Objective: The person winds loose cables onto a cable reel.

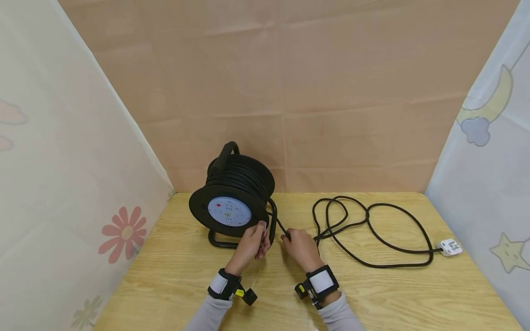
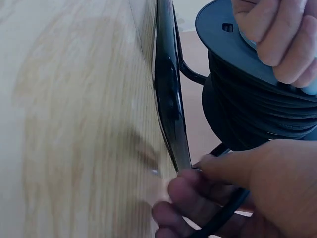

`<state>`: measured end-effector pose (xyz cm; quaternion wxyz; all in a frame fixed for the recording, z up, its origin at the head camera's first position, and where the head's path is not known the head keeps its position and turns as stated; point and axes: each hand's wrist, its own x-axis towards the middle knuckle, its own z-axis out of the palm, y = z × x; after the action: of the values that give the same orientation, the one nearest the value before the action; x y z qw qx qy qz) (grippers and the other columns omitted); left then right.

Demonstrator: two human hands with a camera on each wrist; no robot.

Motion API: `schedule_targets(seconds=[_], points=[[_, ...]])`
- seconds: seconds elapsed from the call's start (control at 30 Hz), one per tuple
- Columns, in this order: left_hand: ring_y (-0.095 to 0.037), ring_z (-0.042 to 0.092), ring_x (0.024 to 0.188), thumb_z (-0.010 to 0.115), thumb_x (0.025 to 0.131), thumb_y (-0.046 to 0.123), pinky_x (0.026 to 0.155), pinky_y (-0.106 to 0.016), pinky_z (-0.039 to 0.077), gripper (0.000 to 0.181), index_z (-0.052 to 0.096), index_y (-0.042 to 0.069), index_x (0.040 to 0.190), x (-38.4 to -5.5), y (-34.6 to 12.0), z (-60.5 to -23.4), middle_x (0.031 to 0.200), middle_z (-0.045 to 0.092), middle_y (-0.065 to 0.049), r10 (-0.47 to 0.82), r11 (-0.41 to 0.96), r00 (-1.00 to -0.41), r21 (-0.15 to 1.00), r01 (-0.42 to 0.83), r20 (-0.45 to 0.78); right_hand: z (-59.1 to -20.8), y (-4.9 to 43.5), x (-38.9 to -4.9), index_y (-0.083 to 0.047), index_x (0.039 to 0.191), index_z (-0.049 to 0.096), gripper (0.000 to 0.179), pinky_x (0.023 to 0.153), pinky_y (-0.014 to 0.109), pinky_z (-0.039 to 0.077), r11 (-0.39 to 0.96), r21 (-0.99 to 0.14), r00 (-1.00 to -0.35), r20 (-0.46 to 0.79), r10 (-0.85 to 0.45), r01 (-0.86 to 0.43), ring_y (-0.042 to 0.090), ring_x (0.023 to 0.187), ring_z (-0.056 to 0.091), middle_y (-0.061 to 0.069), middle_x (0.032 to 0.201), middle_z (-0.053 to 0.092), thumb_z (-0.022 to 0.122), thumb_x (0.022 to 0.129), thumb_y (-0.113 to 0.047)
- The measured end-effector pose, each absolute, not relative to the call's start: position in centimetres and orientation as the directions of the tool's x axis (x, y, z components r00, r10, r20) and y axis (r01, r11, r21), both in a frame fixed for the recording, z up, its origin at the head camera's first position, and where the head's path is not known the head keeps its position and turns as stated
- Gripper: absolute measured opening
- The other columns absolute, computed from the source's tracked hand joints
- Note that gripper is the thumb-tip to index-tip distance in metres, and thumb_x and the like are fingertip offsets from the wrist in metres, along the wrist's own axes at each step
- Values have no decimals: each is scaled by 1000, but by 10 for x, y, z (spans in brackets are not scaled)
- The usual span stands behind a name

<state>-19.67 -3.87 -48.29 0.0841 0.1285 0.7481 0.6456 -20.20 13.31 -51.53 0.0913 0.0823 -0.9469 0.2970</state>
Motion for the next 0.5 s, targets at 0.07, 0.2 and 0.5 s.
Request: schedule_targets(seconds=[0.07, 0.2, 0.5], points=[[-13, 40, 36, 29, 104, 52, 35, -22, 33, 65, 50, -2, 77, -197, -39, -485, 51, 49, -4, 299, 138, -954, 987, 81, 36, -516, 134, -202, -13, 68, 54, 26, 42, 27, 35, 811, -539, -965, 232, -119, -229, 11, 46, 43, -2, 55, 47, 65, 91, -14], [-12, 41, 37, 29, 104, 53, 36, -22, 33, 64, 50, -1, 76, -197, -40, -488, 51, 49, -3, 293, 146, -956, 987, 70, 24, -517, 137, -202, -11, 72, 59, 19, 45, 29, 38, 831, -490, -951, 277, -138, -263, 12, 49, 44, -3, 57, 50, 66, 89, -10], [-12, 42, 37, 28, 103, 56, 37, -22, 34, 61, 48, 8, 72, -195, -43, -493, 53, 50, -3, 289, 169, -957, 984, 62, 11, -515, 140, -201, -11, 74, 50, 31, 39, 28, 31, 823, -502, -946, 301, -121, -265, 15, 44, 41, -1, 53, 42, 57, 99, -27]])
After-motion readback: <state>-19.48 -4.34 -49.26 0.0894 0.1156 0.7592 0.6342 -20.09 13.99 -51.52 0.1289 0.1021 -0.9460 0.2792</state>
